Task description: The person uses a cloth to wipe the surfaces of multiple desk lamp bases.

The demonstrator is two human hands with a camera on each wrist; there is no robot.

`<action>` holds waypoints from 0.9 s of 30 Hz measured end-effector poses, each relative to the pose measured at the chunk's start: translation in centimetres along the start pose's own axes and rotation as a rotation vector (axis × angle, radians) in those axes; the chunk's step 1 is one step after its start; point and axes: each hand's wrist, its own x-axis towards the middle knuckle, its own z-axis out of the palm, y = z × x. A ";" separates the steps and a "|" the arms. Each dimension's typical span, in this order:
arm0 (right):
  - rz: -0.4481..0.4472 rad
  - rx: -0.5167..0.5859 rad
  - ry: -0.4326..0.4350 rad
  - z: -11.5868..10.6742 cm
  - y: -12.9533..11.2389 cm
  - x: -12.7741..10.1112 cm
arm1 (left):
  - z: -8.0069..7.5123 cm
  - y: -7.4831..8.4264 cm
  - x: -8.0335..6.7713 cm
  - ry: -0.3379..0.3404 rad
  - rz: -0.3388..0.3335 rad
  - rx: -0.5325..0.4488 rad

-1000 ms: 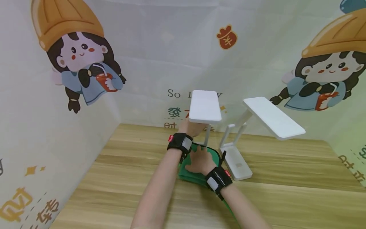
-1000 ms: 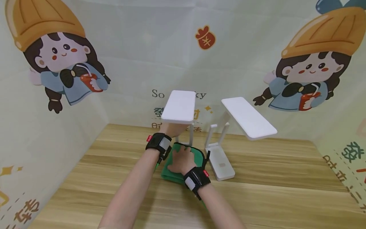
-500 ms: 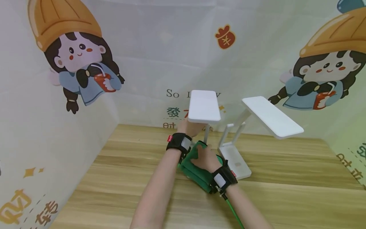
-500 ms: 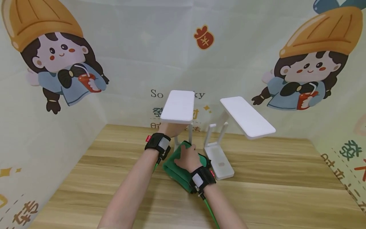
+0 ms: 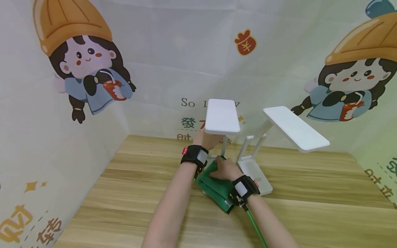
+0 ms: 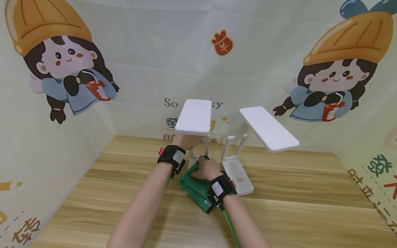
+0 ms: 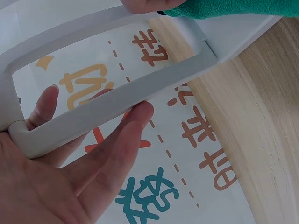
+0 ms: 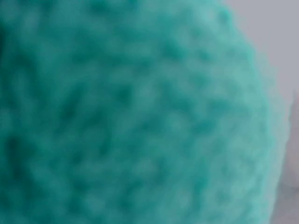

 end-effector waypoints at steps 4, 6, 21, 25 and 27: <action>0.010 -0.055 -0.090 -0.2 -0.2 -0.1 | 4.1 -2.7 3.9 0.057 0.029 0.042; 0.023 -0.093 -0.158 -0.4 -0.6 -0.3 | 6.5 -4.5 6.5 0.066 0.041 0.055; 0.004 -0.050 -0.148 -0.5 -0.1 0.1 | 3.3 -2.8 3.4 0.015 0.039 0.005; 0.038 -0.094 -0.230 -0.8 -1.0 -0.5 | 5.8 -4.8 6.6 -0.018 0.021 0.011; 0.054 -0.101 -0.221 -0.8 -1.3 -0.7 | 8.5 -6.6 9.4 0.008 0.023 0.015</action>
